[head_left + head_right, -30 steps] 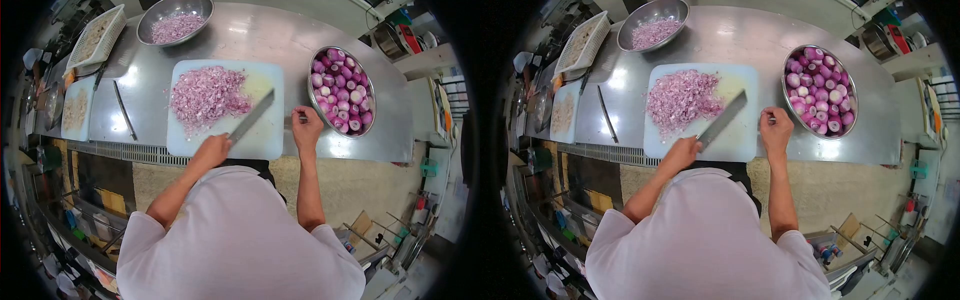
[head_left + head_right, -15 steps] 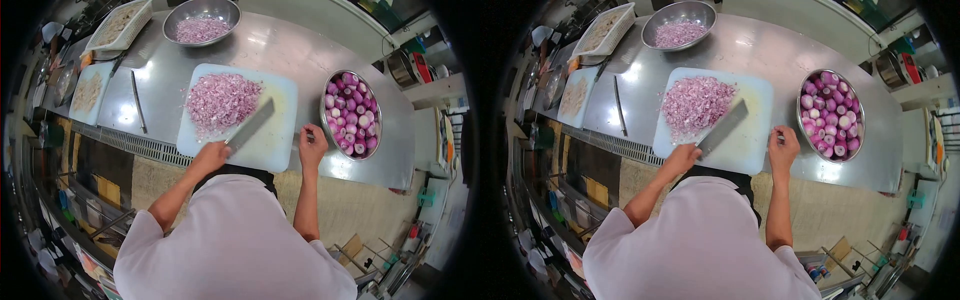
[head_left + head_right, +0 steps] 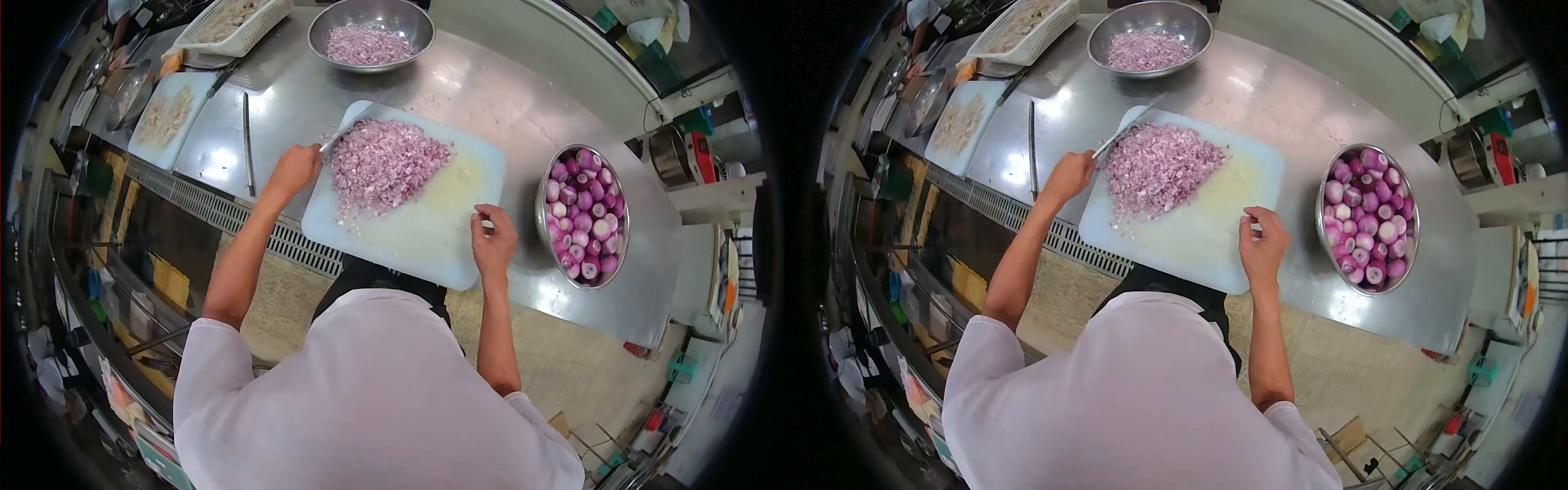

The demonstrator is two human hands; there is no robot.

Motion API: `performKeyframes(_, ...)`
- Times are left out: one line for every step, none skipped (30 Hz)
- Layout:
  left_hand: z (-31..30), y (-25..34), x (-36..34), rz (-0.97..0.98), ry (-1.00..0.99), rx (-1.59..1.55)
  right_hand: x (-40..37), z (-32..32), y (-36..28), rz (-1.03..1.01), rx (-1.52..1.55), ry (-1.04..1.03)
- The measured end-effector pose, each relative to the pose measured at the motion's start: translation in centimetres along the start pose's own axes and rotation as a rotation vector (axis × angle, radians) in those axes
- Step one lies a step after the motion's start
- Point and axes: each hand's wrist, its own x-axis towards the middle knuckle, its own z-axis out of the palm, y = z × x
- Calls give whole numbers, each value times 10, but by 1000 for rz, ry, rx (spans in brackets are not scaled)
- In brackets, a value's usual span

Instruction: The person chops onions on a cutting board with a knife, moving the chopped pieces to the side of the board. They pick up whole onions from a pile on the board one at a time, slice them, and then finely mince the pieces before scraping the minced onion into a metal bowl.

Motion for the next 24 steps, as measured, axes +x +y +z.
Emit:
performKeyframes(1,9,-2,-4,3,0,3,3,-2,-10,6,-10)
performKeyframes(4,17,-4,2,-22,1,4,7,-4,-18,10,-22)
performKeyframes(7,24,-8,5,-46,-1,6,11,-6,-22,6,-32)
performKeyframes(12,28,-11,6,-84,-16,9,16,-7,-14,27,-56)
performKeyframes(13,31,-15,-9,-73,-19,13,23,-10,-10,51,-80)
performKeyframes(9,37,-20,25,-69,-60,16,29,-14,-23,54,-95)
performKeyframes(6,42,-25,58,-66,-102,19,33,-18,-30,72,-115)
performKeyframes(0,44,-28,48,-134,-76,23,36,-20,-39,91,-135)
performKeyframes(-7,42,-27,34,-119,-77,29,40,-21,-55,93,-149)
performKeyframes(-13,38,-24,40,-112,-51,35,43,-22,-82,88,-156)
performKeyframes(-16,34,-22,44,-110,-26,38,46,-23,-105,82,-166)
performKeyframes(-14,29,-14,25,-106,-30,41,48,-24,-111,83,-185)
performKeyframes(-9,24,0,27,-69,19,46,50,-26,-122,99,-190)
performKeyframes(-2,21,9,27,-31,70,50,52,-29,-137,116,-195)
performKeyframes(3,22,12,9,-19,69,54,54,-33,-150,120,-212)
performKeyframes(7,24,17,73,-56,47,58,55,-36,-174,143,-205)
performKeyframes(13,26,22,142,-100,25,62,55,-38,-193,166,-194)
performKeyframes(23,30,20,201,-117,10,66,56,-37,-197,169,-203)
performKeyframes(15,40,14,190,-113,15,72,57,-34,-202,201,-168)
performKeyframes(6,48,8,183,-162,13,79,59,-32,-206,235,-132)
performKeyframes(-1,56,4,176,-212,10,87,60,-30,-209,243,-140)
performKeyframes(-7,53,-3,169,-191,1,96,60,-27,-197,242,-115)
performKeyframes(-13,51,-12,162,-198,3,105,59,-23,-177,238,-89)
performKeyframes(-31,59,-25,31,-166,-31,116,60,-21,-137,306,-94)
